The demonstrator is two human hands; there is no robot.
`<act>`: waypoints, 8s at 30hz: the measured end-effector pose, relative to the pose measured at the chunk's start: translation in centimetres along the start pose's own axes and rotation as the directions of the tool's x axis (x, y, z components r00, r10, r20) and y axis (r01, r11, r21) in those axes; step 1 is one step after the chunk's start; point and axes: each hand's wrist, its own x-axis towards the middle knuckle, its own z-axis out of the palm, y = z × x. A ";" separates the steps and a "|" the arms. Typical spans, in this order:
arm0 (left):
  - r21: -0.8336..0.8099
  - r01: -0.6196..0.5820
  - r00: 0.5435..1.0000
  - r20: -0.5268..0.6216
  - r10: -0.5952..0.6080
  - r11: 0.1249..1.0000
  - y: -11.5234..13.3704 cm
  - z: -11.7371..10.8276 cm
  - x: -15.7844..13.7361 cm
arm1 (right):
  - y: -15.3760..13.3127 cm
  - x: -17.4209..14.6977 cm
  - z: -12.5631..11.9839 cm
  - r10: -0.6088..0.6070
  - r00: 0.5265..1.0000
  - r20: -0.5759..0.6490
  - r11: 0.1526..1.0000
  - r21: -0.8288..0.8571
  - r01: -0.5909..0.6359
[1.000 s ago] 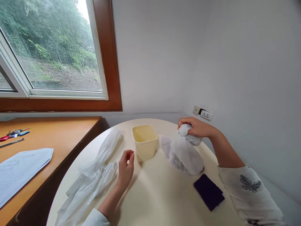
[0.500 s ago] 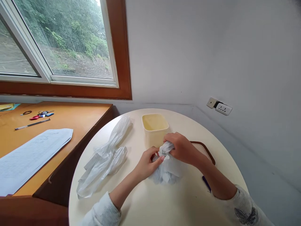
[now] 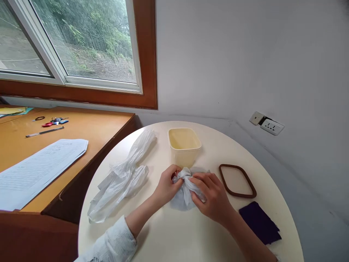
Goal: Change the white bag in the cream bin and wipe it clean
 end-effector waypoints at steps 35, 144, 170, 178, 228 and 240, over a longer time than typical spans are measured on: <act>0.154 -0.173 0.981 0.112 0.156 0.973 0.5 0.9 -0.9 | -0.7 -0.6 0.5 0.173 0.980 -0.097 0.985 0.041 -0.170; -0.369 0.333 0.847 0.521 -0.104 0.867 1.4 -1.6 0.5 | -0.6 -0.6 -1.2 0.281 0.943 0.176 0.858 0.394 -0.329; -0.314 0.380 0.794 0.593 -0.133 0.870 2.2 -1.3 0.1 | -1.0 -0.9 -0.1 0.376 0.920 0.114 0.786 0.486 -0.381; -0.596 0.544 0.786 0.609 -0.109 0.590 0.5 -1.0 -0.3 | -0.5 -0.4 -1.7 0.308 0.924 0.228 0.725 0.572 -0.383; -0.810 0.399 0.917 0.351 -0.189 0.429 0.9 -1.1 0.4 | -1.3 -1.1 -0.2 0.243 0.968 0.056 0.842 0.484 -0.239; -0.807 0.526 0.846 0.529 -0.066 0.270 1.9 -2.9 0.2 | -0.2 -1.9 0.3 0.671 0.740 0.049 0.501 0.706 -0.501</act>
